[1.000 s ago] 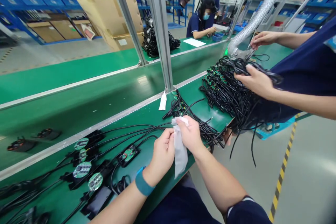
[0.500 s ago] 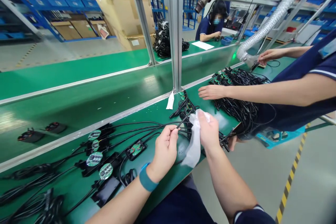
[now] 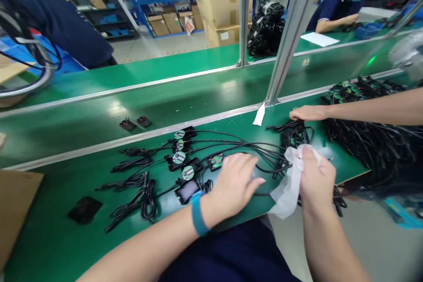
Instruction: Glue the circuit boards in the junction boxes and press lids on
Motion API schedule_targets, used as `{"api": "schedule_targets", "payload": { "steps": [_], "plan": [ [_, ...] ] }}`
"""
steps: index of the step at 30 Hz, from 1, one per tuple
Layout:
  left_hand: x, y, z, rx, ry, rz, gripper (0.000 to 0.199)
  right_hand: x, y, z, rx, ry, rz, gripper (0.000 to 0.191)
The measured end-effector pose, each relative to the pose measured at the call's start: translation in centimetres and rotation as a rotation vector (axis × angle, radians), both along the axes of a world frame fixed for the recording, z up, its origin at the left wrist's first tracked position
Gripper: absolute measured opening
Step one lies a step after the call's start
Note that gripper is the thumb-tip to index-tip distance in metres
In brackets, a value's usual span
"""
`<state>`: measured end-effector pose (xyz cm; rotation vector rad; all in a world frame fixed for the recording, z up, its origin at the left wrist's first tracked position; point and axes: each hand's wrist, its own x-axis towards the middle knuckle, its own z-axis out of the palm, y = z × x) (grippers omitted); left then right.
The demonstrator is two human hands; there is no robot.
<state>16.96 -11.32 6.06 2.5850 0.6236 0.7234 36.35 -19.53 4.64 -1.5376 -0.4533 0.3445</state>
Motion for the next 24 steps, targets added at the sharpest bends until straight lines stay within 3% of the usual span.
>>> {"api": "schedule_targets", "payload": {
  "steps": [3,5,8,11,14,18,24],
  "plan": [
    [-3.9,3.1,-0.4,0.099,0.312,0.206,0.055,0.2,-1.3,-0.4,-0.028,-0.054,0.023,0.039],
    [-5.0,4.9,-0.9,0.103,0.519,0.246,0.064,0.1,-1.7,-0.4,-0.023,-0.098,0.072,0.036],
    [-4.8,6.5,-1.8,0.107,0.729,0.239,0.064,0.1,-1.8,0.0,0.031,-0.167,0.086,0.035],
    [-4.1,7.1,-2.4,0.116,0.798,0.263,0.054,0.2,-2.0,0.7,0.049,-0.251,0.086,0.029],
    [-4.2,7.5,-2.9,0.082,0.788,0.280,0.043,0.3,-2.2,1.1,0.009,-0.330,0.086,0.026],
    [-5.1,7.7,-3.3,-0.042,0.611,0.246,0.040,1.1,-1.7,0.3,-0.105,-0.413,-0.011,0.035],
    [-5.5,7.4,-2.4,-0.580,0.271,0.315,0.060,2.9,0.4,-2.4,-0.242,-0.379,-0.154,0.044]
  ]
}}
